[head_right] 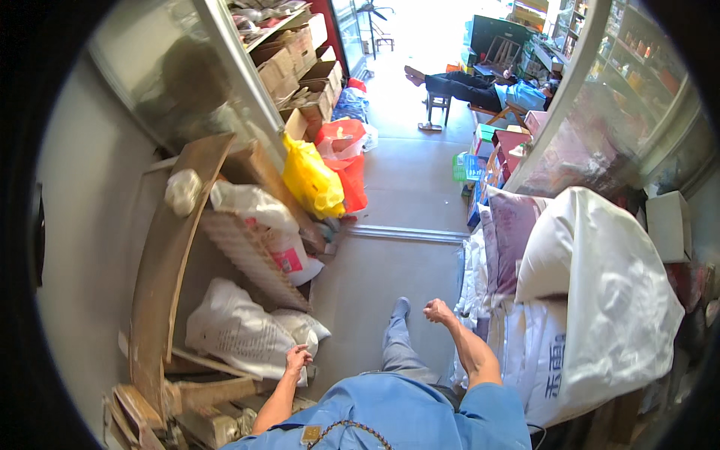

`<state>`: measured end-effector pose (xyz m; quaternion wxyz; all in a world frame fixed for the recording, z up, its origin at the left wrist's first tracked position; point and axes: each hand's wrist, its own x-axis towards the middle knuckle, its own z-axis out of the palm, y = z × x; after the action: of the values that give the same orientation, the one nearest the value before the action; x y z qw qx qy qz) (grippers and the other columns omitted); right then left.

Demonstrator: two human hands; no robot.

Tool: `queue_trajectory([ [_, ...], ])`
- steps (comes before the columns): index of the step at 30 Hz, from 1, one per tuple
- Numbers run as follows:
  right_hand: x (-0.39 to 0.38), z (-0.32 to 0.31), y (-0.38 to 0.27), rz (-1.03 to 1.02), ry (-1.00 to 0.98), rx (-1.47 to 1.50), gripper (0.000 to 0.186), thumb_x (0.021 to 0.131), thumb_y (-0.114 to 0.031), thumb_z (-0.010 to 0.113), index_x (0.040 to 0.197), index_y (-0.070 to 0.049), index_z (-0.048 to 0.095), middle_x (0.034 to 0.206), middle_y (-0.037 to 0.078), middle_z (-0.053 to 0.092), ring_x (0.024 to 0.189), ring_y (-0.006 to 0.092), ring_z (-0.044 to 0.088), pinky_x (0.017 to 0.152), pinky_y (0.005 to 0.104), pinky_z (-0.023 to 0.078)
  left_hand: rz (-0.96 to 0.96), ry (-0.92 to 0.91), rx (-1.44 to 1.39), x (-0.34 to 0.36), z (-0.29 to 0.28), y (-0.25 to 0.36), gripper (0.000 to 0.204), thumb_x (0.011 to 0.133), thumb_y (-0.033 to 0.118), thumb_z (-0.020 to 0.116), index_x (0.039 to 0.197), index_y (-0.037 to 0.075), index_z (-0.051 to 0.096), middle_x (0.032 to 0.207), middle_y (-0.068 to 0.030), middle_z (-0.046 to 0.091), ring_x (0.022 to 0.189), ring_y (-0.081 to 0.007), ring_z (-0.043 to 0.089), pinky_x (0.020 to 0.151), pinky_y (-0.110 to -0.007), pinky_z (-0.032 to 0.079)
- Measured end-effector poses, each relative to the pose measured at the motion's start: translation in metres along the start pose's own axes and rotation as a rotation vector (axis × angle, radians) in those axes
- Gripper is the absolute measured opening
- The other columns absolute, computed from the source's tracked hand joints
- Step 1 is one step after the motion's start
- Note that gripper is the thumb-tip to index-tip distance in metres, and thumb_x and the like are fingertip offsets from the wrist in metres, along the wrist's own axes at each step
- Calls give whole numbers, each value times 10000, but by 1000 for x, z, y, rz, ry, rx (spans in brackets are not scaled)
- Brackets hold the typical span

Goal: The person weighs noodles on a digital scale, then moves to a large metal bowl. They add flour and water to the noodles and begin mixing the ingredients by hand to form a dough.

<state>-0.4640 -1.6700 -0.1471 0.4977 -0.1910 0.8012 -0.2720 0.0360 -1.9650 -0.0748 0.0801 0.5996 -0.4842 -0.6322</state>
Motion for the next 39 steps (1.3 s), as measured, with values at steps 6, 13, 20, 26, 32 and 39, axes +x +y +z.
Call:
queue_trajectory([
  [6,151,-125,-182,-292,13,-92,336,925,-249,631,1103,10,752,849,113,760,746,195,735,699,349,623,163,-119,129,106,128,186,302,896,-25,611,1178,-23,718,826,-90,748,671,-143,704,623,-287,587],
  [13,340,-227,-384,-588,-106,-3,333,917,-261,596,1102,-26,742,860,176,741,778,277,718,771,411,578,332,-241,154,255,262,388,260,963,31,616,1200,-17,712,875,-66,753,761,-121,701,679,-273,563],
  [20,527,-429,-374,-161,133,-27,261,933,-229,648,1041,-28,773,860,106,764,681,174,720,612,338,602,401,-348,172,451,388,645,252,959,34,609,1179,-17,720,853,-61,752,754,-136,711,704,-282,582],
  [26,613,-621,-307,213,301,447,203,974,-184,671,1084,-22,721,791,82,716,614,162,682,491,280,532,443,-456,242,623,499,858,267,962,64,619,1196,-15,720,895,-70,759,782,-129,713,729,-276,591],
  [32,776,-788,-331,335,237,498,183,956,-125,665,1084,2,693,801,123,712,578,174,650,432,283,482,228,-331,188,800,598,951,275,980,45,598,1235,-3,691,905,-89,753,737,-157,722,665,-322,621],
  [39,971,-920,-513,149,5,344,252,963,-142,652,1143,25,709,834,96,720,682,151,684,564,284,564,-305,-68,255,849,620,978,337,887,47,655,1219,43,709,848,-92,741,637,-177,694,574,-312,576],
])
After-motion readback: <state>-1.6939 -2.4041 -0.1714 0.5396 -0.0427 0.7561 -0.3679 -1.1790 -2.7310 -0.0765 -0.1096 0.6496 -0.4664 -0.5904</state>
